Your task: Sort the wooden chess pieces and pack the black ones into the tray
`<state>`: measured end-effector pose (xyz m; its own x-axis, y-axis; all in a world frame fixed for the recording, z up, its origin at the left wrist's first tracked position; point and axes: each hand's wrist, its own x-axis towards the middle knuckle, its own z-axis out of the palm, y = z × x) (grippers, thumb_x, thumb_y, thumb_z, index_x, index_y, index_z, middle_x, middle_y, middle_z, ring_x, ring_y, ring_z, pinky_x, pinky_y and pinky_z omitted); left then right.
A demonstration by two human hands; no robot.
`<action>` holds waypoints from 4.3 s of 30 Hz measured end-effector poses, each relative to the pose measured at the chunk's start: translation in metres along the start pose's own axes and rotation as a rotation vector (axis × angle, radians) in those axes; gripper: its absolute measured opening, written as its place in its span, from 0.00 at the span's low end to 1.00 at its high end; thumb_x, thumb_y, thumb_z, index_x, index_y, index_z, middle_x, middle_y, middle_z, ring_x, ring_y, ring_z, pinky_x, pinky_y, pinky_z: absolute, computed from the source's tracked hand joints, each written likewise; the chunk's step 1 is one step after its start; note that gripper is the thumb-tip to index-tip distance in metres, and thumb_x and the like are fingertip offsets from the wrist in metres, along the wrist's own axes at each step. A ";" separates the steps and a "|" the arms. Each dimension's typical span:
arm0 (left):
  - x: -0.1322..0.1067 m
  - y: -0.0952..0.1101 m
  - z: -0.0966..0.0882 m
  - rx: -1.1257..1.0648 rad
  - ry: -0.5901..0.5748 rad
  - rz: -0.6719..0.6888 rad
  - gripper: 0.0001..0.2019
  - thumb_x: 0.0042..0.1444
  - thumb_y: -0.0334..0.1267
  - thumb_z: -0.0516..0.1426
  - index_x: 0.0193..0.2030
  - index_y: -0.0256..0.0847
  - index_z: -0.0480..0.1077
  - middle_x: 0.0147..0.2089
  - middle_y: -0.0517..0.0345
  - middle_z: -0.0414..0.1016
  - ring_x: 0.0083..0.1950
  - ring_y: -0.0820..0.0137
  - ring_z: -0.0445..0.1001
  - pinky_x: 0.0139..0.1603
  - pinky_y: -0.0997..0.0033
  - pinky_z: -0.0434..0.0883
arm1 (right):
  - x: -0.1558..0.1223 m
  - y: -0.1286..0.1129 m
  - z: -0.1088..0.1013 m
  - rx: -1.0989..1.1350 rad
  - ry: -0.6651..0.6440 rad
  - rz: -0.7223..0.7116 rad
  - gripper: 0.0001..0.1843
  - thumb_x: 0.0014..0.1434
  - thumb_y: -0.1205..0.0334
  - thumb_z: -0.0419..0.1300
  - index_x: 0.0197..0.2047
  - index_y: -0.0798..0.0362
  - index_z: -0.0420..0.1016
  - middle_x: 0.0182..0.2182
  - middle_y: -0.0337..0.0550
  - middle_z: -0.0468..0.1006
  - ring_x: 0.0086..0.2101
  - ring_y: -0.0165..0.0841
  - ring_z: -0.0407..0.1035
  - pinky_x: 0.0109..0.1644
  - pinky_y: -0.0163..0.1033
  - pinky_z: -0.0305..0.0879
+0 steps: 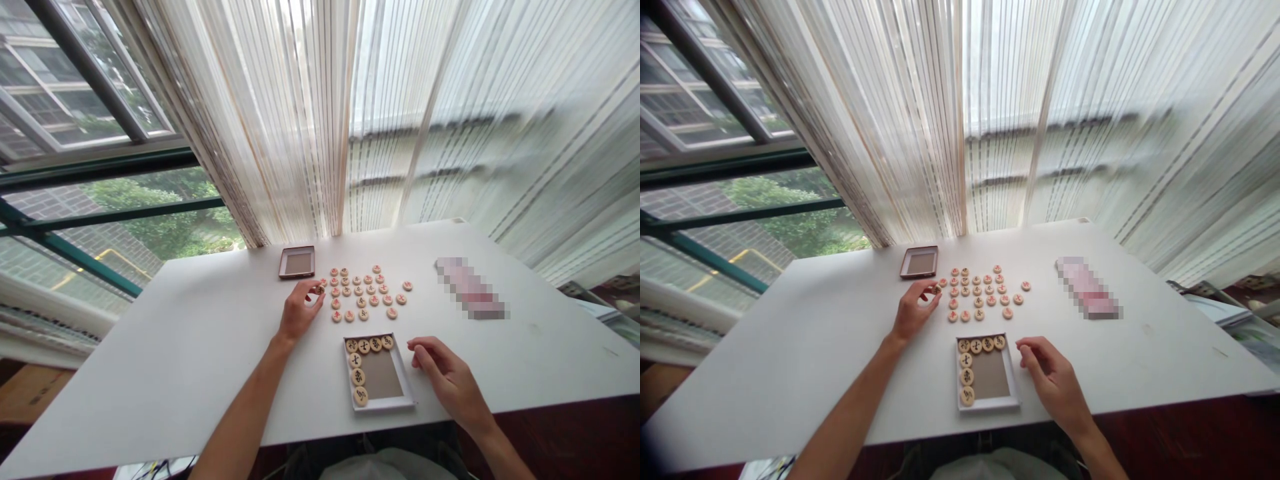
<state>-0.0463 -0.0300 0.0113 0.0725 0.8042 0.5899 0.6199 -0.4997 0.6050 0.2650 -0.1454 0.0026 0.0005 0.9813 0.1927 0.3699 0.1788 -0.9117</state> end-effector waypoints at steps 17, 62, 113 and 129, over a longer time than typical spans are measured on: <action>-0.002 0.021 0.012 -0.460 -0.087 -0.268 0.16 0.59 0.45 0.62 0.52 0.41 0.77 0.51 0.50 0.81 0.47 0.61 0.82 0.50 0.60 0.81 | 0.080 -0.039 0.012 -0.027 -0.063 -0.297 0.11 0.66 0.54 0.59 0.46 0.50 0.75 0.37 0.44 0.79 0.34 0.36 0.75 0.40 0.41 0.75; -0.012 0.070 0.030 -0.483 -0.253 -0.128 0.13 0.62 0.37 0.59 0.53 0.41 0.71 0.42 0.54 0.80 0.39 0.68 0.80 0.43 0.68 0.77 | 0.096 -0.026 0.041 -0.012 -0.205 -0.404 0.15 0.65 0.59 0.60 0.55 0.48 0.76 0.44 0.46 0.81 0.37 0.36 0.75 0.43 0.43 0.75; -0.014 0.070 0.025 -0.156 -0.269 0.145 0.14 0.62 0.37 0.59 0.54 0.43 0.70 0.40 0.56 0.78 0.36 0.70 0.77 0.43 0.68 0.76 | 0.092 -0.025 0.044 0.225 -0.279 -0.286 0.05 0.66 0.60 0.59 0.44 0.51 0.71 0.35 0.43 0.76 0.34 0.34 0.76 0.42 0.42 0.74; -0.014 0.072 0.024 -0.135 -0.260 0.159 0.11 0.60 0.37 0.59 0.50 0.43 0.72 0.37 0.57 0.78 0.34 0.70 0.76 0.41 0.68 0.76 | 0.092 -0.025 0.043 0.058 -0.220 -0.295 0.11 0.66 0.55 0.59 0.33 0.50 0.68 0.27 0.38 0.75 0.28 0.32 0.73 0.34 0.37 0.69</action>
<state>0.0166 -0.0695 0.0340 0.3680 0.7589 0.5373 0.4764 -0.6501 0.5919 0.2154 -0.0565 0.0275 -0.3008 0.8776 0.3732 0.2712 0.4539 -0.8488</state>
